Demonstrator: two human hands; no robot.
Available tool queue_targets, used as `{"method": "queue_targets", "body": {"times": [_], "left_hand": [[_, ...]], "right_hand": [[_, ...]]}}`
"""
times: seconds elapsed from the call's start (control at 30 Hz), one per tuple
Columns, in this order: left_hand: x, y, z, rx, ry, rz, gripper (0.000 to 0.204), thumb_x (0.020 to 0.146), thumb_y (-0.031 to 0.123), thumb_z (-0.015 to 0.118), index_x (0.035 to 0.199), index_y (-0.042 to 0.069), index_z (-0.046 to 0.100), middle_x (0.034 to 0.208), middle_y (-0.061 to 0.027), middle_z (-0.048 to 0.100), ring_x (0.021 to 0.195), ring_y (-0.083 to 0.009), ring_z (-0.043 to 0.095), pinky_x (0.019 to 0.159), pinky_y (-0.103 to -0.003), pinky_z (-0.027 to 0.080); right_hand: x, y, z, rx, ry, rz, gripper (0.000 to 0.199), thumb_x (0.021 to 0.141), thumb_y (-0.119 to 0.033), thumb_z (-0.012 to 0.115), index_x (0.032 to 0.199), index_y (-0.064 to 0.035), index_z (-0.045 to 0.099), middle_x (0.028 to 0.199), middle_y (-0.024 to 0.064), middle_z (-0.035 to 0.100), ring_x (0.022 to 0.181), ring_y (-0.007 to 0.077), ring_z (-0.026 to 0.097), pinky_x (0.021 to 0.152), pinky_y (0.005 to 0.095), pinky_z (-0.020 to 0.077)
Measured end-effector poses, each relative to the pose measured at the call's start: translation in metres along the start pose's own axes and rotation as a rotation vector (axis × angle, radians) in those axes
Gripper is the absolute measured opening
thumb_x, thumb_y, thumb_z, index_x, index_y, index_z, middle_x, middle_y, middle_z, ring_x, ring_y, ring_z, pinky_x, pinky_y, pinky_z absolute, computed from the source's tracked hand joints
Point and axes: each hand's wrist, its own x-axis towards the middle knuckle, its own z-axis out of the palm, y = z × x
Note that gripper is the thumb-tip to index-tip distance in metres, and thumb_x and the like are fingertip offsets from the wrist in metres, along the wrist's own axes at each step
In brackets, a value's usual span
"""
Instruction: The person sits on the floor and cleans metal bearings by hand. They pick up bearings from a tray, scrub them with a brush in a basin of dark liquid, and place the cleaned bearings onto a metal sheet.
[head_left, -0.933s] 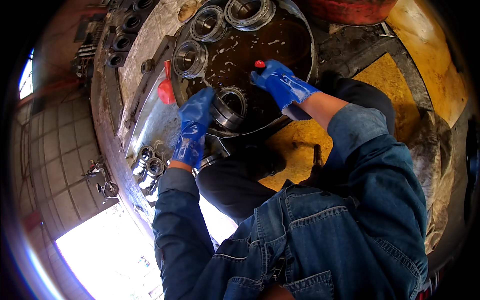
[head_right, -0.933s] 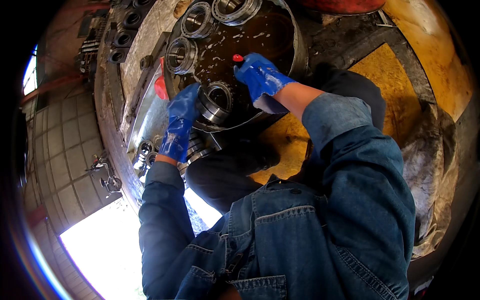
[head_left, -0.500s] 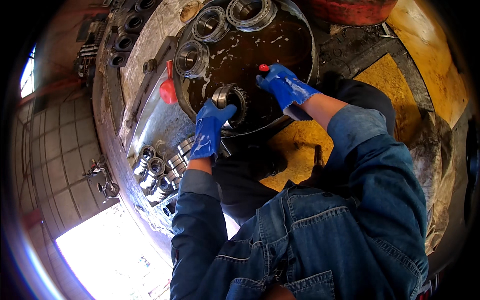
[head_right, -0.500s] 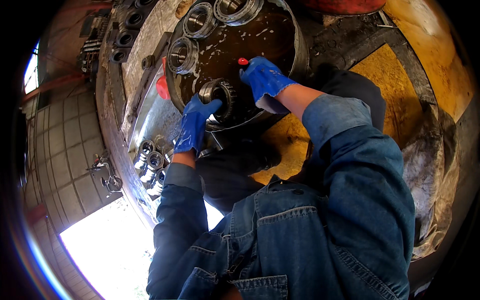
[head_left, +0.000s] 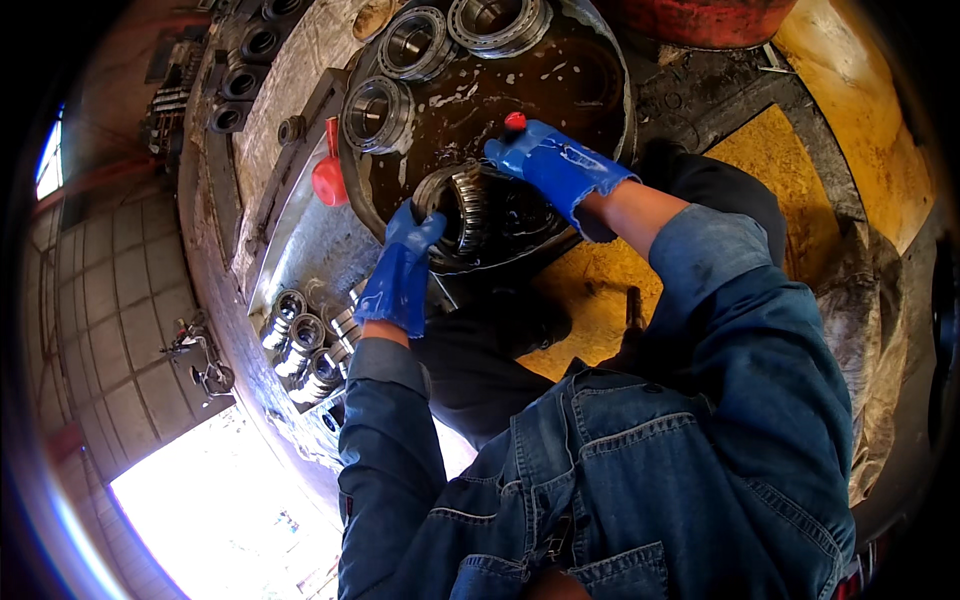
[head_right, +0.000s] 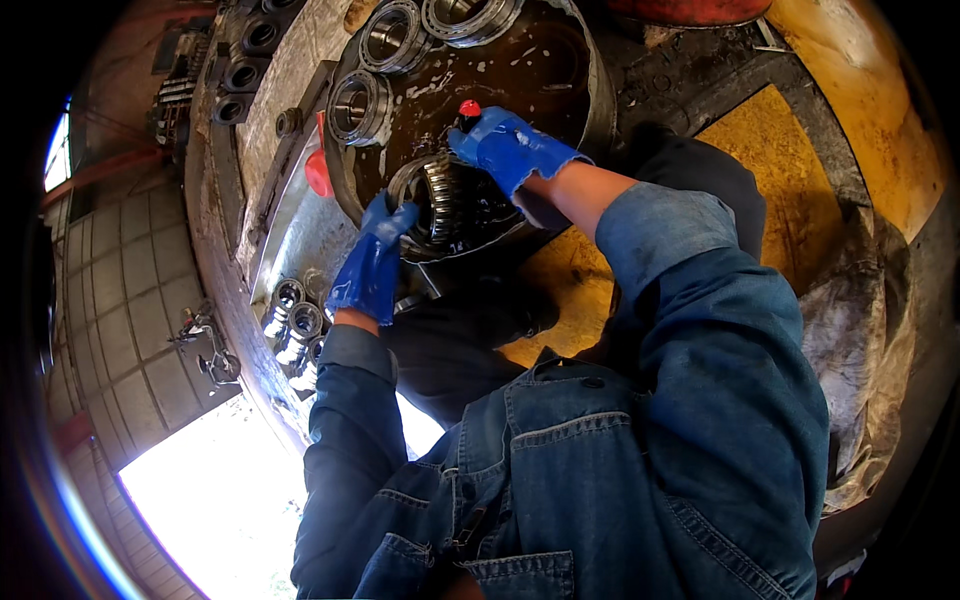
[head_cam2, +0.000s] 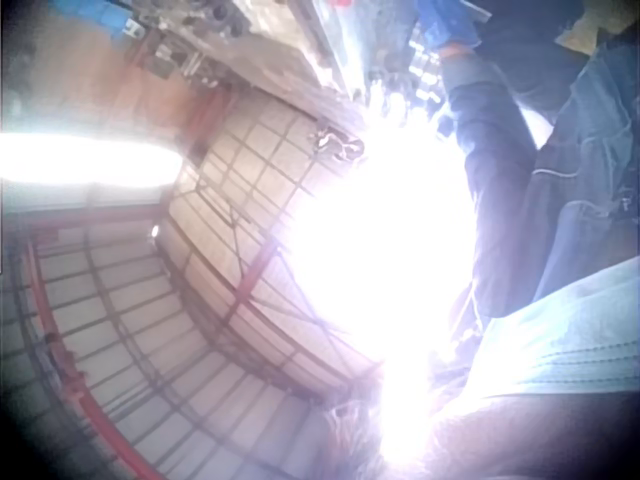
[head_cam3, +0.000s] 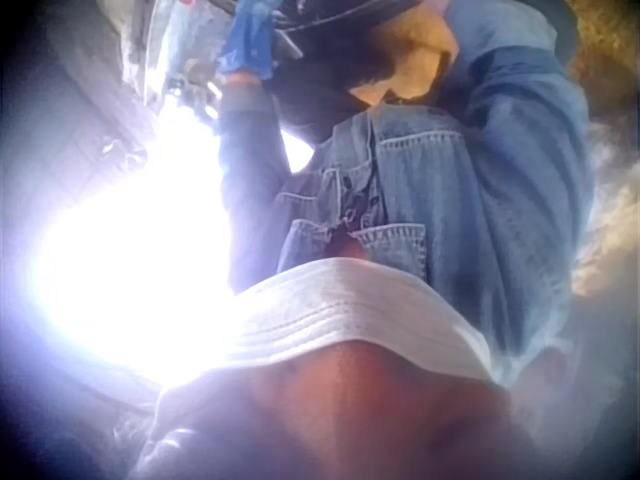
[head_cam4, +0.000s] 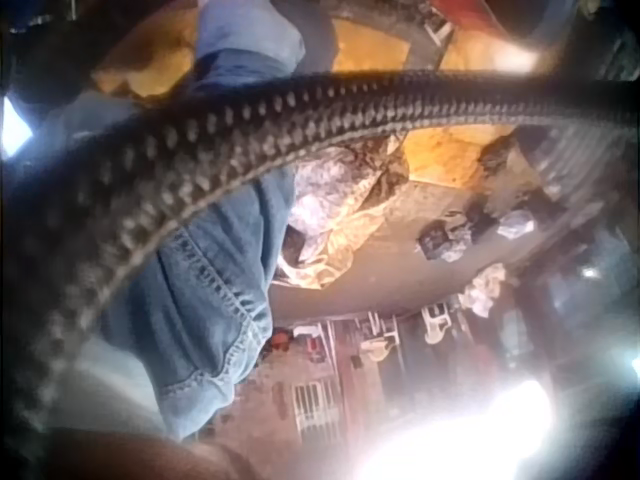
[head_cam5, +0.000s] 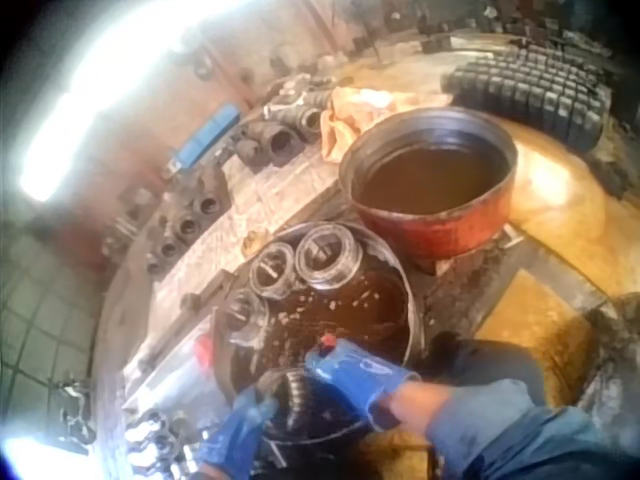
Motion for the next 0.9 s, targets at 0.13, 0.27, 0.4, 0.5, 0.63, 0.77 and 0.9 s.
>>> {"method": "queue_targets", "body": {"times": [0.13, 0.27, 0.4, 0.5, 0.63, 0.77, 0.9], "left_hand": [[-0.003, -0.013, 0.002, -0.003, 0.058, 0.007, 0.057, 0.081, 0.028, 0.075, 0.13, 0.0, 0.065, 0.113, -0.0145, 0.073, 0.104, -0.0246, 0.069, 0.094, -0.037, 0.052], [0.005, -0.031, -0.004, 0.133, 0.12, -0.023, 0.062, 0.081, 0.03, 0.076, 0.132, -0.002, 0.064, 0.114, -0.0153, 0.073, 0.105, -0.0251, 0.069, 0.095, -0.037, 0.052], [-0.003, -0.031, -0.004, -0.04, 0.083, -0.112, 0.069, 0.079, 0.036, 0.077, 0.133, -0.004, 0.062, 0.116, -0.0185, 0.072, 0.106, -0.0254, 0.068, 0.094, -0.038, 0.053], [0.002, -0.029, 0.003, -0.048, 0.126, -0.074, 0.056, 0.083, 0.031, 0.077, 0.126, -0.004, 0.066, 0.107, -0.0114, 0.073, 0.094, -0.0182, 0.067, 0.084, -0.034, 0.053], [0.013, 0.0, 0.015, 0.169, 0.107, -0.159, 0.059, 0.082, 0.035, 0.077, 0.123, -0.007, 0.067, 0.108, -0.0128, 0.073, 0.096, -0.0203, 0.067, 0.086, -0.035, 0.053], [0.007, -0.042, 0.003, -0.08, 0.143, -0.302, 0.072, 0.078, 0.04, 0.08, 0.127, -0.01, 0.066, 0.115, -0.0176, 0.073, 0.103, -0.0249, 0.068, 0.092, -0.037, 0.052], [0.001, 0.006, 0.014, -0.357, 0.063, -0.256, 0.058, 0.088, 0.036, 0.074, 0.124, -0.008, 0.069, 0.118, -0.0162, 0.073, 0.104, -0.024, 0.069, 0.093, -0.035, 0.053]], "right_hand": [[-0.026, -0.016, -0.005, 0.126, -0.126, -0.111, 0.043, 0.09, -0.044, 0.067, 0.108, -0.0059, 0.075, 0.1, 0.0198, 0.075, 0.093, 0.0329, 0.07, 0.086, 0.0425, 0.0538], [-0.022, -0.021, 0.016, -0.097, -0.103, -0.13, 0.042, 0.091, -0.045, 0.066, 0.111, -0.0094, 0.074, 0.105, 0.02, 0.074, 0.099, 0.0337, 0.07, 0.089, 0.044, 0.0543], [-0.023, -0.013, 0.003, -0.22, 0.009, 0.018, 0.039, 0.09, -0.043, 0.066, 0.107, -0.0096, 0.075, 0.11, 0.0183, 0.075, 0.105, 0.0397, 0.07, 0.093, 0.0466, 0.0557], [-0.037, -0.004, -0.01, -0.182, 0.098, -0.048, 0.04, 0.092, -0.044, 0.063, 0.109, -0.0104, 0.075, 0.104, 0.02, 0.074, 0.102, 0.0396, 0.07, 0.091, 0.0456, 0.0554], [-0.023, 0.012, -0.022, -0.266, 0.056, 0.01, 0.047, 0.094, -0.05, 0.06, 0.114, -0.0102, 0.074, 0.103, 0.0191, 0.075, 0.098, 0.0355, 0.071, 0.09, 0.044, 0.0545], [-0.059, -0.049, -0.008, 0.267, -0.147, -0.015, 0.041, 0.093, -0.043, 0.065, 0.109, -0.0064, 0.074, 0.099, 0.017, 0.074, 0.093, 0.034, 0.07, 0.086, 0.0433, 0.0535], [-0.039, -0.025, -0.003, 0.016, -0.107, -0.07, 0.047, 0.09, -0.048, 0.065, 0.112, -0.0072, 0.074, 0.104, 0.0159, 0.076, 0.096, 0.0344, 0.071, 0.087, 0.043, 0.0544]]}}
